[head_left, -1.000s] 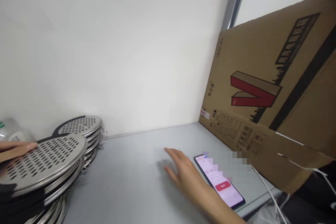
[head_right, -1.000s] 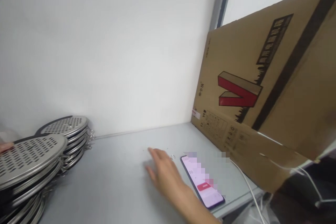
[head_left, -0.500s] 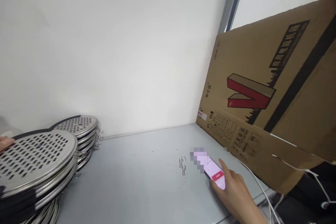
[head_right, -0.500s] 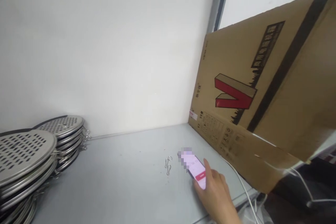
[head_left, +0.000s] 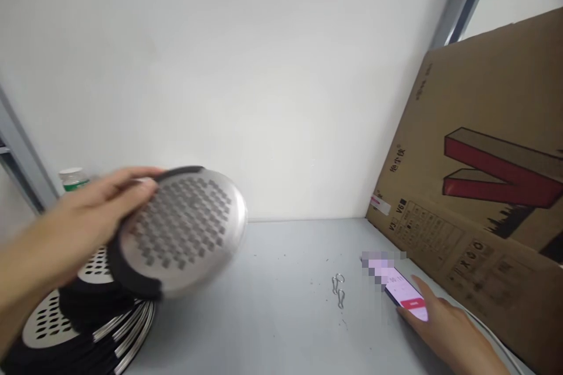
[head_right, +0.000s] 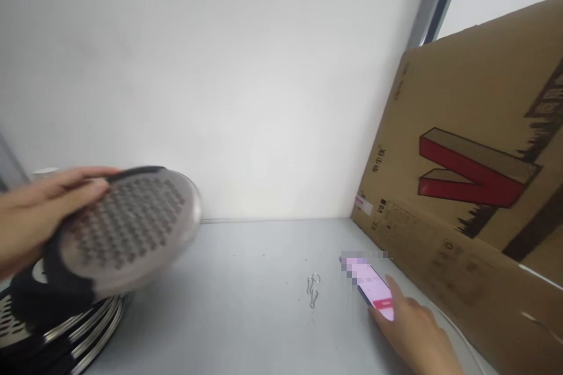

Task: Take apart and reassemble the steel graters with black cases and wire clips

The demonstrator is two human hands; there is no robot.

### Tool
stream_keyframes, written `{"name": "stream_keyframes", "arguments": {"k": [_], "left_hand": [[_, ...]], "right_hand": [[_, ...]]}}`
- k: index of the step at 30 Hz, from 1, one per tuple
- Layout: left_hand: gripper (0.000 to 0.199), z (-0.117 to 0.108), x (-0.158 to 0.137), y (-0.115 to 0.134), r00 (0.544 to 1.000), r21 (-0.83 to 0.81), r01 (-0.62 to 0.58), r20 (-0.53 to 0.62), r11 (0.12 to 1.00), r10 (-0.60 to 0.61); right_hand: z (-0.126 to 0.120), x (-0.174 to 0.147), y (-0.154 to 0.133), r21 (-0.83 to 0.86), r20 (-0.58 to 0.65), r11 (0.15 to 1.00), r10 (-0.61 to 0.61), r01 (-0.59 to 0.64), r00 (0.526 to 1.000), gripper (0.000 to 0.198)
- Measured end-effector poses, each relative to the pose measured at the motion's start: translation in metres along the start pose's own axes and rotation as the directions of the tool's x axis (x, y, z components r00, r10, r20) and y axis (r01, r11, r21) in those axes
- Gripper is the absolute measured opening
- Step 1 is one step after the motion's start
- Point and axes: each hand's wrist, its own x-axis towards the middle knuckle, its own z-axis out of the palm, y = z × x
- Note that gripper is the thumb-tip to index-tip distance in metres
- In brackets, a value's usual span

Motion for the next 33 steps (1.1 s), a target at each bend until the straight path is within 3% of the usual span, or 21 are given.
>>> {"name": "stream_keyframes", "arguments": {"k": [1,2,3,5,6,8,10,12,13,15,18,20,25,29,33], "left_hand": [[0.06,0.015,-0.018,0.017,0.972,-0.149,0.114,0.219,0.982,-0.08],[0.054,0.033,-0.038,0.029,0.913,-0.208,0.22,0.387,0.953,-0.127],[0.049,0.053,-0.058,0.037,0.859,-0.241,0.294,0.492,0.925,-0.145],[0.046,0.095,-0.092,0.037,0.797,-0.335,0.385,0.591,0.86,-0.127],[0.045,0.116,-0.105,0.03,0.793,-0.377,0.404,0.599,0.834,-0.113],[0.045,0.15,-0.12,0.007,0.79,-0.44,0.436,0.604,0.785,-0.101],[0.047,0.173,-0.124,-0.018,0.788,-0.46,0.497,0.594,0.735,-0.161],[0.052,0.183,-0.121,-0.036,0.777,-0.468,0.557,0.586,0.686,-0.231],[0.054,0.184,-0.118,-0.042,0.754,-0.466,0.595,0.605,0.655,-0.255],[0.057,0.178,-0.113,-0.049,0.648,-0.428,0.703,0.715,0.568,-0.264],[0.058,0.164,-0.11,-0.052,0.417,-0.312,0.844,0.893,0.436,-0.168],[0.06,0.157,-0.111,-0.052,0.36,-0.298,0.868,0.928,0.397,-0.093],[0.06,0.159,-0.116,-0.051,0.352,-0.334,0.882,0.936,0.333,0.008],[0.061,0.165,-0.122,-0.05,0.414,-0.391,0.863,0.91,0.32,-0.006],[0.063,0.166,-0.127,-0.045,0.456,-0.411,0.844,0.888,0.345,-0.058]], "right_hand": [[-0.007,-0.004,-0.011,0.048,-0.055,0.999,-0.022,0.024,0.998,0.067],[-0.016,-0.009,-0.026,0.12,-0.12,0.99,-0.058,0.072,0.991,0.065],[-0.026,-0.014,-0.044,0.243,-0.147,0.96,-0.104,0.138,0.984,0.064],[-0.045,-0.022,-0.087,0.53,-0.037,0.834,-0.16,0.155,0.986,0.06],[-0.053,-0.024,-0.11,0.671,0.058,0.727,-0.245,0.144,0.968,0.057],[-0.061,-0.021,-0.156,0.858,0.221,0.512,-0.444,0.043,0.868,0.054],[-0.056,-0.011,-0.195,0.906,0.349,0.408,-0.57,-0.113,0.744,0.059],[-0.039,0.002,-0.224,0.894,0.43,0.401,-0.633,-0.202,0.644,0.065],[-0.028,0.007,-0.235,0.89,0.444,0.401,-0.643,-0.219,0.624,0.064],[-0.006,0.011,-0.248,0.89,0.44,0.401,-0.637,-0.216,0.632,0.054],[0.012,0.003,-0.253,0.897,0.419,0.394,-0.62,-0.199,0.663,0.047],[0.015,-0.005,-0.25,0.919,0.363,0.36,-0.616,-0.16,0.699,0.045],[0.012,-0.011,-0.24,0.958,0.225,0.281,-0.621,-0.054,0.751,0.04],[0.008,-0.008,-0.236,0.954,0.197,0.301,-0.626,0.001,0.755,0.035],[-0.001,-0.011,-0.234,0.976,0.163,0.217,-0.665,-0.02,0.728,0.036]]}}
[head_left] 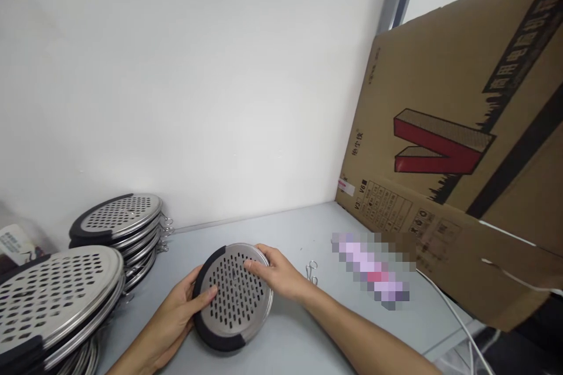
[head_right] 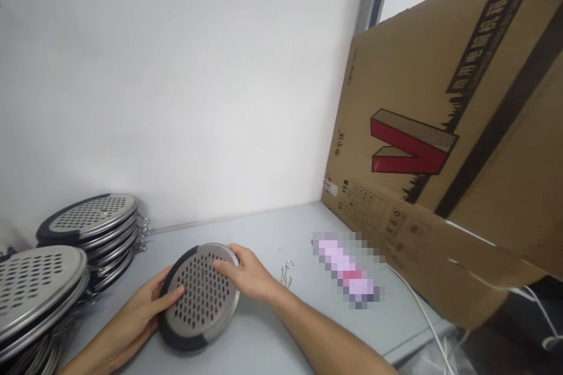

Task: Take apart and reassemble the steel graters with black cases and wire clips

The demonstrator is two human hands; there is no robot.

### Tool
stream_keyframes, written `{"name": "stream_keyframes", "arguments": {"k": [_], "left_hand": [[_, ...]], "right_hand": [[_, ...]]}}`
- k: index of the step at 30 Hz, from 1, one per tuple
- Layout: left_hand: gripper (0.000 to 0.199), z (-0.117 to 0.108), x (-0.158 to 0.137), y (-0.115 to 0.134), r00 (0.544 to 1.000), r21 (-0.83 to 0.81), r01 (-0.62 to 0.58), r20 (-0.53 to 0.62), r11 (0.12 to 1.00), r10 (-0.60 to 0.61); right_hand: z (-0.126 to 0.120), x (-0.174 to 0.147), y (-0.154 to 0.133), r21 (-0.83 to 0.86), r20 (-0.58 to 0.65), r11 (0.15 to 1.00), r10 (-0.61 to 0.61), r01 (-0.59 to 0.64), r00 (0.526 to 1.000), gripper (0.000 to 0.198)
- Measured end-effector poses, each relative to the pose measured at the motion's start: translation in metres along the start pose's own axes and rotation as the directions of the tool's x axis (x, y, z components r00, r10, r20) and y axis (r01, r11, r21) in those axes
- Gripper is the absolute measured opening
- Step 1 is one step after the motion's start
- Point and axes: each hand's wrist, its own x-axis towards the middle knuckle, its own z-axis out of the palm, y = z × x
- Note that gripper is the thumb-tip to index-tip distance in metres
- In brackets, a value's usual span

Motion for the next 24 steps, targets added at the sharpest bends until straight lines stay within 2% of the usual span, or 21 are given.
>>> {"name": "stream_keyframes", "arguments": {"k": [4,7,10,13,17,20,24], "left_hand": [[0.065,0.002,0.0,0.002,0.998,0.051,-0.007,-0.058,0.999,0.01],[0.069,-0.001,0.004,0.002,0.986,0.134,0.01,-0.167,0.991,0.013],[0.063,-0.004,0.007,0.0,0.967,0.223,0.035,-0.254,0.974,0.023],[0.058,-0.005,0.007,-0.002,0.96,0.237,0.069,-0.282,0.969,0.001],[0.055,-0.001,0.003,-0.003,0.969,0.317,0.107,-0.244,0.942,-0.028],[0.047,0.0,0.001,-0.004,0.981,0.528,0.076,-0.191,0.846,0.03],[0.029,-0.01,-0.002,-0.004,0.971,0.726,-0.01,-0.157,0.687,0.18]], "right_hand": [[-0.002,0.0,0.0,0.008,0.018,1.0,0.022,-0.022,1.0,0.042],[-0.005,0.005,0.008,0.041,-0.017,0.994,0.099,-0.098,0.995,0.043],[-0.014,0.01,0.011,0.138,-0.067,0.98,0.151,-0.141,0.986,0.041],[-0.029,0.013,0.007,0.246,-0.132,0.959,0.178,-0.141,0.975,0.04],[-0.051,0.015,0.0,0.397,-0.222,0.906,0.251,-0.148,0.942,0.034],[-0.053,0.016,0.002,0.466,-0.26,0.871,0.303,-0.155,0.917,0.029],[-0.034,0.013,0.005,0.52,-0.25,0.84,0.321,-0.153,0.913,0.026]]}}
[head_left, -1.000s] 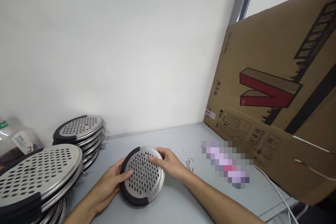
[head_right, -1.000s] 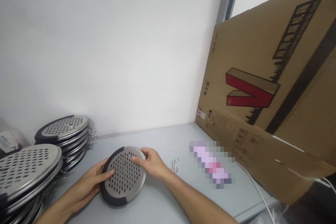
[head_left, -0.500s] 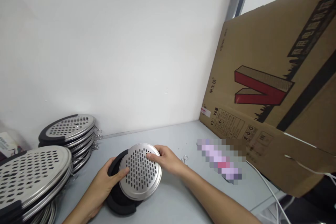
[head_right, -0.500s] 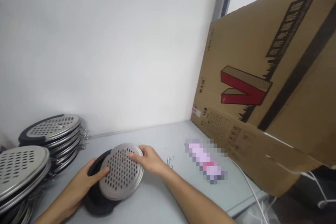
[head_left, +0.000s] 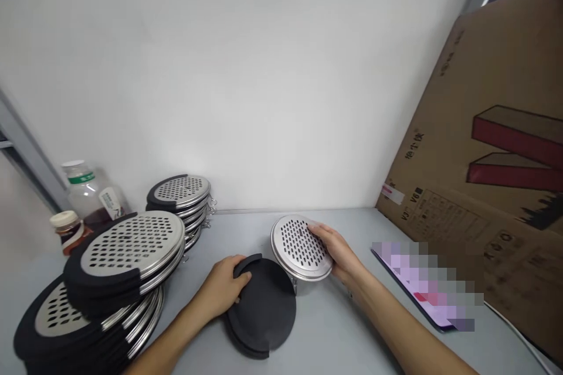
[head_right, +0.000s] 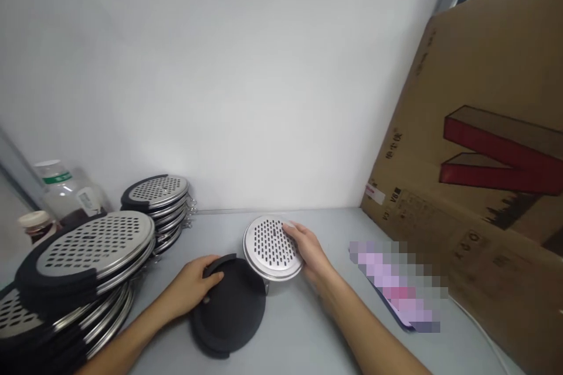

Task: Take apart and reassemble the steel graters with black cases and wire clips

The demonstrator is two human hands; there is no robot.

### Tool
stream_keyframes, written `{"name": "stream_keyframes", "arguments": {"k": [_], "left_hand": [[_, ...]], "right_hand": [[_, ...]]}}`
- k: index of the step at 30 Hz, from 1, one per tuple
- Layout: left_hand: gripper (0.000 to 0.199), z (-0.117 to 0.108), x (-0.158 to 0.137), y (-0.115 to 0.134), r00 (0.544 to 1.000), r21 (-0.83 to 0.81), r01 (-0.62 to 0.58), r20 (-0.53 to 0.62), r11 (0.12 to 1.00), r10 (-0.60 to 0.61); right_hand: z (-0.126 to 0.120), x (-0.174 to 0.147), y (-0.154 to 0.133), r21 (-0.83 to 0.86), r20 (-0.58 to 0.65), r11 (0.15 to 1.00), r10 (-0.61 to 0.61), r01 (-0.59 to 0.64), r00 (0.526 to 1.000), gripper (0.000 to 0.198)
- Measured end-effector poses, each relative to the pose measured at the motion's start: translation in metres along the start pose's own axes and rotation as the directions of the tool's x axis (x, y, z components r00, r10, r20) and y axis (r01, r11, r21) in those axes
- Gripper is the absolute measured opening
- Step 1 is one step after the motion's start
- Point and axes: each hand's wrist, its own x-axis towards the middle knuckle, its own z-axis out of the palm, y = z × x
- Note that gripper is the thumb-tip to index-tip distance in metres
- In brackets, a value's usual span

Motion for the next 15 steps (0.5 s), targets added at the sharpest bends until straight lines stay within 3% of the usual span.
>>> {"name": "stream_keyframes", "arguments": {"k": [3,7,8,10,13,15], "left_hand": [[0.023,-0.01,-0.003,-0.005,0.995,0.089,-0.043,-0.083,0.995,0.05],[0.039,-0.011,-0.005,0.003,0.977,0.101,-0.137,-0.147,0.985,0.151],[0.041,-0.008,-0.006,0.008,0.972,0.032,-0.174,-0.155,0.984,0.177],[0.04,-0.001,-0.008,0.02,0.979,-0.255,-0.19,-0.122,0.948,0.163],[0.038,0.007,-0.014,0.036,0.993,-0.702,-0.028,0.064,0.712,0.102],[0.041,0.009,-0.018,0.043,0.982,-0.782,0.023,0.135,0.623,0.134]], "right_hand": [[0.011,-0.008,0.005,0.069,0.031,0.998,0.013,-0.015,0.999,0.037],[0.02,-0.016,0.008,0.107,0.05,0.994,0.021,-0.027,0.999,0.038],[0.022,-0.017,0.009,0.113,0.048,0.993,0.021,-0.026,0.999,0.039],[0.025,-0.019,0.014,0.125,0.045,0.992,0.007,-0.013,0.999,0.041],[0.03,-0.021,0.022,0.09,0.042,0.995,-0.048,0.044,0.998,0.046],[0.032,-0.021,0.027,-0.026,0.031,0.99,-0.139,0.14,0.99,0.049]]}}
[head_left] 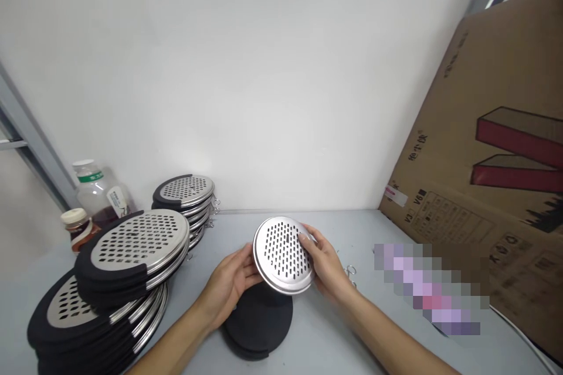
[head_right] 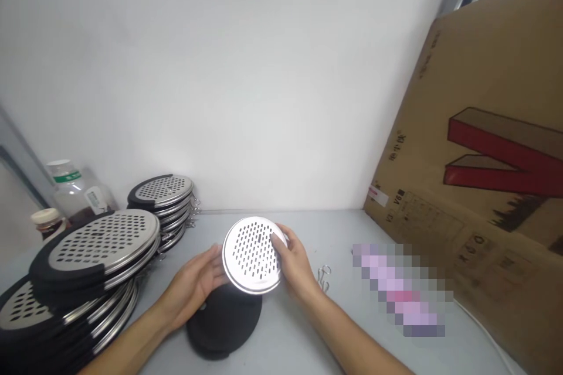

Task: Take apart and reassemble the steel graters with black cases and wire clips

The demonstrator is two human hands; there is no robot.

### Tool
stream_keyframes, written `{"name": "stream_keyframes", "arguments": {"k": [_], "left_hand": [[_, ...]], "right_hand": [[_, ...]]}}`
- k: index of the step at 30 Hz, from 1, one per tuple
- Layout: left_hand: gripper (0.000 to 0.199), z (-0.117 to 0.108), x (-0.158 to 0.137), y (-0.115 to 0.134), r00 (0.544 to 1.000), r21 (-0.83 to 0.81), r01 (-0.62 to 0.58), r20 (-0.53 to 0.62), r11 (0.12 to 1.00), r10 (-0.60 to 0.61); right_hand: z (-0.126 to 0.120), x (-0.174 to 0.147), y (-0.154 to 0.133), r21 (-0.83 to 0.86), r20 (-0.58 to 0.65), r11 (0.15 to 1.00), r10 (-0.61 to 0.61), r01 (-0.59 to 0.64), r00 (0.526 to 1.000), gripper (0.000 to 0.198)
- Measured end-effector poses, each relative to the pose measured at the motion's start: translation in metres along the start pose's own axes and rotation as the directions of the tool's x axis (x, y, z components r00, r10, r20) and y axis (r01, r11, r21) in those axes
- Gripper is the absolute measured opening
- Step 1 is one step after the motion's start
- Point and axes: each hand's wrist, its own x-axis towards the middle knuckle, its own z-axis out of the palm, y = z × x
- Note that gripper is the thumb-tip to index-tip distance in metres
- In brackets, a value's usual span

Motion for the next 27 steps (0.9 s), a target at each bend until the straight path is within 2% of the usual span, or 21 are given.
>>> {"name": "stream_keyframes", "arguments": {"k": [2,4,6,7,9,11,12,14,16,18,20,23,25,27], "left_hand": [[0.044,0.004,-0.003,0.0,0.999,0.051,-0.032,0.0,0.998,0.032],[0.05,0.004,-0.004,-0.003,0.991,0.179,-0.086,-0.088,0.98,0.103],[0.05,0.004,-0.005,-0.009,0.946,0.384,-0.161,-0.203,0.909,0.253],[0.047,0.004,-0.006,-0.013,0.91,0.509,-0.208,-0.213,0.835,0.356],[0.04,0.004,-0.008,-0.019,0.835,0.726,-0.319,-0.088,0.609,0.543],[0.039,0.005,-0.012,-0.024,0.767,0.825,-0.431,0.123,0.365,0.629],[0.042,0.006,-0.013,-0.026,0.735,0.838,-0.475,0.21,0.269,0.644],[0.052,0.006,-0.016,-0.029,0.68,0.838,-0.529,0.324,0.133,0.657],[0.06,0.008,-0.018,-0.032,0.651,0.83,-0.554,0.386,0.062,0.654],[0.064,0.01,-0.018,-0.033,0.648,0.824,-0.566,0.417,0.036,0.637],[0.064,0.012,-0.018,-0.031,0.662,0.822,-0.567,0.421,0.047,0.62],[0.057,0.01,-0.013,-0.023,0.723,0.81,-0.571,0.42,0.131,0.548],[0.049,0.0,-0.006,-0.016,0.8,0.856,-0.471,0.312,0.215,0.513],[0.044,-0.016,0.003,-0.013,0.871,0.928,-0.254,0.097,0.273,0.481]], "right_hand": [[0.001,-0.002,0.003,-0.216,-0.013,0.966,-0.145,0.138,0.989,0.053],[0.003,-0.006,0.003,-0.421,0.011,0.87,-0.279,0.258,0.96,0.063],[0.008,-0.013,0.002,-0.495,0.09,0.808,-0.319,0.32,0.944,0.077],[0.011,-0.018,0.001,-0.468,0.148,0.821,-0.292,0.327,0.945,0.083],[0.016,-0.025,-0.001,-0.324,0.283,0.9,-0.201,0.291,0.938,0.093],[0.02,-0.03,-0.001,-0.141,0.385,0.966,-0.148,0.216,0.911,0.105],[0.02,-0.03,-0.001,-0.063,0.404,0.98,-0.149,0.19,0.902,0.112],[0.019,-0.029,-0.002,0.032,0.39,0.985,-0.169,0.17,0.905,0.123],[0.016,-0.026,-0.004,0.067,0.359,0.988,-0.154,0.139,0.92,0.127],[0.015,-0.026,-0.006,0.092,0.352,0.993,-0.108,0.08,0.93,0.127],[0.016,-0.027,-0.008,0.114,0.362,0.993,-0.053,0.012,0.931,0.123],[0.015,-0.026,-0.011,0.117,0.339,0.992,0.005,-0.047,0.941,0.1],[0.01,-0.021,-0.015,0.095,0.293,0.994,0.02,-0.05,0.956,0.079],[0.002,-0.015,-0.02,0.094,0.258,0.995,0.02,-0.045,0.966,0.068]]}}
